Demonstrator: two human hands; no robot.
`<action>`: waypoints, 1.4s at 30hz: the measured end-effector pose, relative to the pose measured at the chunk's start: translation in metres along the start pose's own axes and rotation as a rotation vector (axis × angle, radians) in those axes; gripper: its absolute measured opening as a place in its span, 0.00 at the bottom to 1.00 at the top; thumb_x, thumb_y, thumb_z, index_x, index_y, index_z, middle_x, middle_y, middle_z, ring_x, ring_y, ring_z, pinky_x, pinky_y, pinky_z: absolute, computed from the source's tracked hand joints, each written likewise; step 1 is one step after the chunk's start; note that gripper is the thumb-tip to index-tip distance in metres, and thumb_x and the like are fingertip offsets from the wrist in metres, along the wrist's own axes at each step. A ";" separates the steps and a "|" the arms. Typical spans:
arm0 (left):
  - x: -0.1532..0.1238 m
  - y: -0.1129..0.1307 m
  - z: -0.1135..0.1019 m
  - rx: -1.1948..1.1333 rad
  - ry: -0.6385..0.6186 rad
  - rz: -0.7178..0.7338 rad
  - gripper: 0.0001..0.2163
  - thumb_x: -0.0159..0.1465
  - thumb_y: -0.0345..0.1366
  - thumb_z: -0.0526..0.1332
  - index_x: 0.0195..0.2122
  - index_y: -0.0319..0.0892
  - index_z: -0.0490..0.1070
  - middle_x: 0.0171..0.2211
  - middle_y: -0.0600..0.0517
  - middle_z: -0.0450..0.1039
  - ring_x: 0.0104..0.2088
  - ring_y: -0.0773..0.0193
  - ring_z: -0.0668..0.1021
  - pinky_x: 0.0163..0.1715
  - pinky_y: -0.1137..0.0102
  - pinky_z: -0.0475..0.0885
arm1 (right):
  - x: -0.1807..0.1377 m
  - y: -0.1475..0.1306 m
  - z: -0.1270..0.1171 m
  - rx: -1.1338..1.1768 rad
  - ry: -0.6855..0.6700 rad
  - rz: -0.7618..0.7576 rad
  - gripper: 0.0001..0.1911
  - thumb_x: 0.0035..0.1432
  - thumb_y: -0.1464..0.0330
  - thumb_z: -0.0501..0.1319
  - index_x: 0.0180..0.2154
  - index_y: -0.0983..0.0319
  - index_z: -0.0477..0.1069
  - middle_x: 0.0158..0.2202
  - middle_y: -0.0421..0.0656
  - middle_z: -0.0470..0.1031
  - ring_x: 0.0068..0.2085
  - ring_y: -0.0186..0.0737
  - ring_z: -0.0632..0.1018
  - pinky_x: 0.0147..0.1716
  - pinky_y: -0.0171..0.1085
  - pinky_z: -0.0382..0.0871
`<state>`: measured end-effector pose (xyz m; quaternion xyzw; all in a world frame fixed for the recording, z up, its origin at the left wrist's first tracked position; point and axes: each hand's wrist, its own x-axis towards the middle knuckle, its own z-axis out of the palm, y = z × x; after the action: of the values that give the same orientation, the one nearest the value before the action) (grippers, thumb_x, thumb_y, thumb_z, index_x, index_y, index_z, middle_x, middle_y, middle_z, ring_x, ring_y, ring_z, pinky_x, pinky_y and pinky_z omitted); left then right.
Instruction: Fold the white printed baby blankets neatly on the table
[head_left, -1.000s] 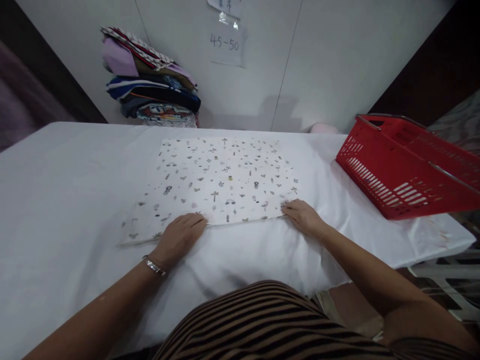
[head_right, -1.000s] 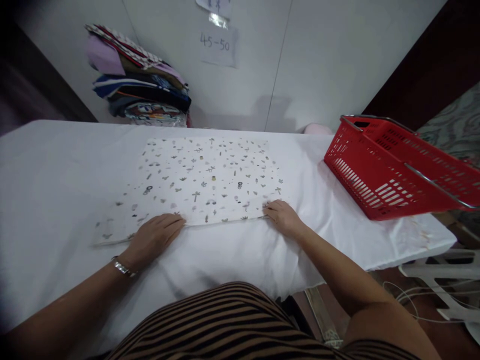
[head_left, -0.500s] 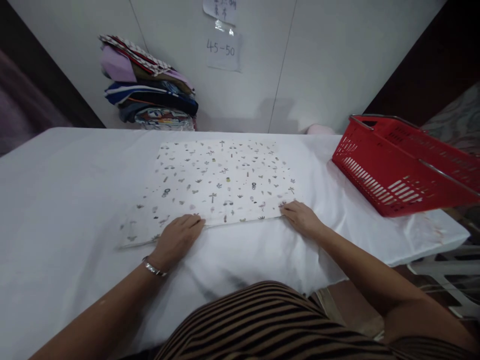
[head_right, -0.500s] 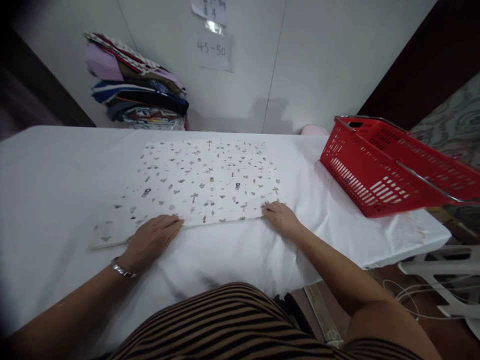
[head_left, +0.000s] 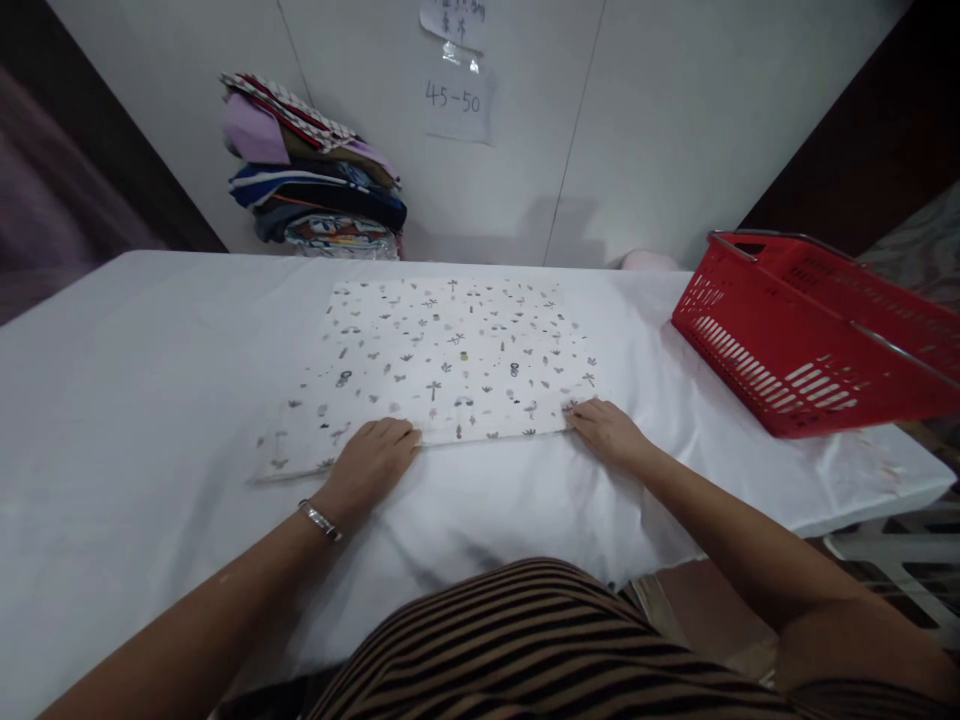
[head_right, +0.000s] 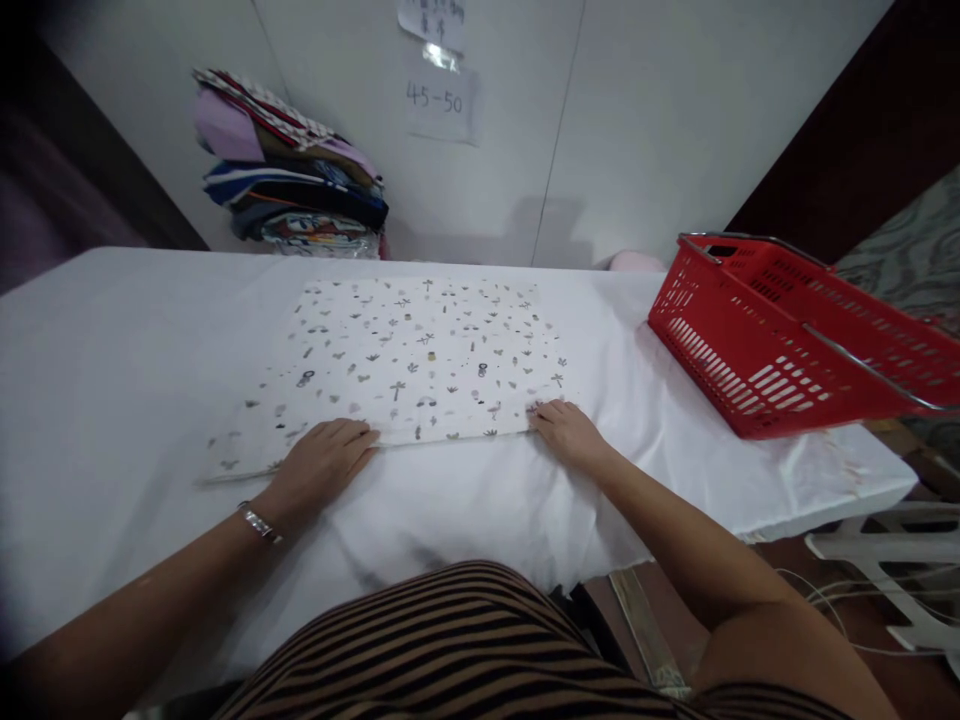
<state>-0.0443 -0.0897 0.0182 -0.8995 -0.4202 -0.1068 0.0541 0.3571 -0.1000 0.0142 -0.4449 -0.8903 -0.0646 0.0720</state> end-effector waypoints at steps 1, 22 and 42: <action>0.001 0.000 -0.001 -0.006 0.005 0.000 0.12 0.66 0.34 0.50 0.36 0.42 0.73 0.37 0.45 0.74 0.40 0.55 0.74 0.39 0.60 0.67 | 0.000 0.001 0.000 0.004 0.014 0.000 0.13 0.62 0.73 0.54 0.46 0.61 0.72 0.42 0.49 0.74 0.41 0.46 0.73 0.38 0.43 0.66; 0.018 -0.010 0.009 -0.073 0.037 -0.262 0.14 0.68 0.38 0.44 0.35 0.41 0.67 0.33 0.48 0.73 0.33 0.60 0.75 0.31 0.67 0.67 | 0.002 0.004 0.007 0.087 0.089 0.044 0.14 0.65 0.70 0.51 0.47 0.60 0.72 0.44 0.49 0.76 0.44 0.47 0.75 0.42 0.47 0.70; 0.037 -0.035 -0.008 0.108 0.128 -0.006 0.13 0.65 0.31 0.50 0.41 0.42 0.74 0.38 0.46 0.76 0.38 0.56 0.74 0.37 0.62 0.67 | 0.034 0.027 0.002 -0.002 0.255 0.044 0.15 0.66 0.70 0.49 0.45 0.62 0.73 0.45 0.50 0.75 0.45 0.47 0.72 0.41 0.44 0.65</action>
<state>-0.0490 -0.0409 0.0347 -0.8854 -0.4235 -0.1414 0.1290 0.3585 -0.0568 0.0198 -0.4524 -0.8640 -0.1199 0.1855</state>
